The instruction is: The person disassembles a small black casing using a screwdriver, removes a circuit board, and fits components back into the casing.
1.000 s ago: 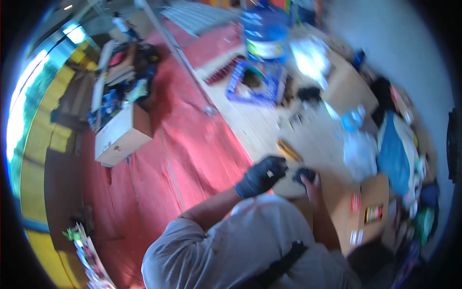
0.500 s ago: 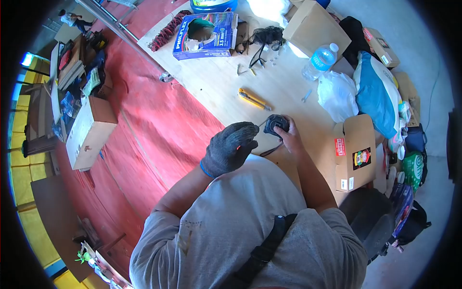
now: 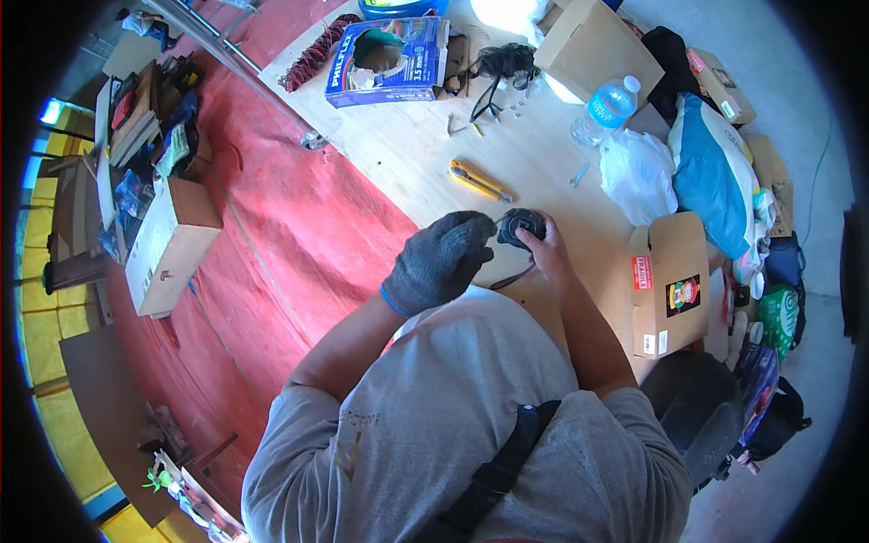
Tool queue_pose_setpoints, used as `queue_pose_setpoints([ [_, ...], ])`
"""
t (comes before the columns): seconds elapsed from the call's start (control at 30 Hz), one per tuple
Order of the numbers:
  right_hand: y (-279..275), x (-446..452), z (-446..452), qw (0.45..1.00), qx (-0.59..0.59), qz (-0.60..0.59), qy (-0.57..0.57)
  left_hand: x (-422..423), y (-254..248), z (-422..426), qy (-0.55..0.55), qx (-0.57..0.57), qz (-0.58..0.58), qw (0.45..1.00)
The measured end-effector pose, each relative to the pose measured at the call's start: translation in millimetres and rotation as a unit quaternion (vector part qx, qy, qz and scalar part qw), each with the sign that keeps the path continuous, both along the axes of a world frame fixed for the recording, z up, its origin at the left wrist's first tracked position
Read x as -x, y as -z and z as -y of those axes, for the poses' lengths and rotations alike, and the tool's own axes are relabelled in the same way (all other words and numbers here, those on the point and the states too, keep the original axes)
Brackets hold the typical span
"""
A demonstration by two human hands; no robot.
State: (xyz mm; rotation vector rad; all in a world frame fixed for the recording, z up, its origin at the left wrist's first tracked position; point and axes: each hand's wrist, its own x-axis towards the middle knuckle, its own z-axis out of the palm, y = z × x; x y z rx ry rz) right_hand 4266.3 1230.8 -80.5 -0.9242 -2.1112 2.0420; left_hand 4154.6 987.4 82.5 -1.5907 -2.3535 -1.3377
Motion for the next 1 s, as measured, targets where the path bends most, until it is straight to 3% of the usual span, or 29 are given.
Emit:
queue_pose_setpoints([
  [0.13,19.6,7.1,-6.6,0.998,-0.052,-0.034,-0.024,16.7,-22.6,-21.6,-0.041,0.031,0.065,0.997],
  [0.23,25.4,13.2,-5.4,0.986,-0.160,-0.038,-0.041,34.4,-20.9,-37.2,-0.037,0.004,0.042,0.998],
  [0.3,29.0,13.1,-6.9,0.985,-0.166,-0.007,-0.049,41.9,-21.8,-44.4,-0.041,0.009,0.049,0.998],
  [0.53,3.5,2.9,-4.2,0.955,-0.278,-0.021,-0.104,43.9,-18.1,-48.1,-0.010,-0.014,0.073,0.997],
  [0.8,6.4,3.2,0.1,0.958,-0.275,-0.033,-0.078,27.5,-28.1,-52.3,0.048,-0.020,0.083,0.995],
  [1.0,6.9,5.2,-4.0,0.959,-0.272,-0.028,-0.081,28.6,-22.9,-59.7,0.026,-0.022,0.045,0.998],
])
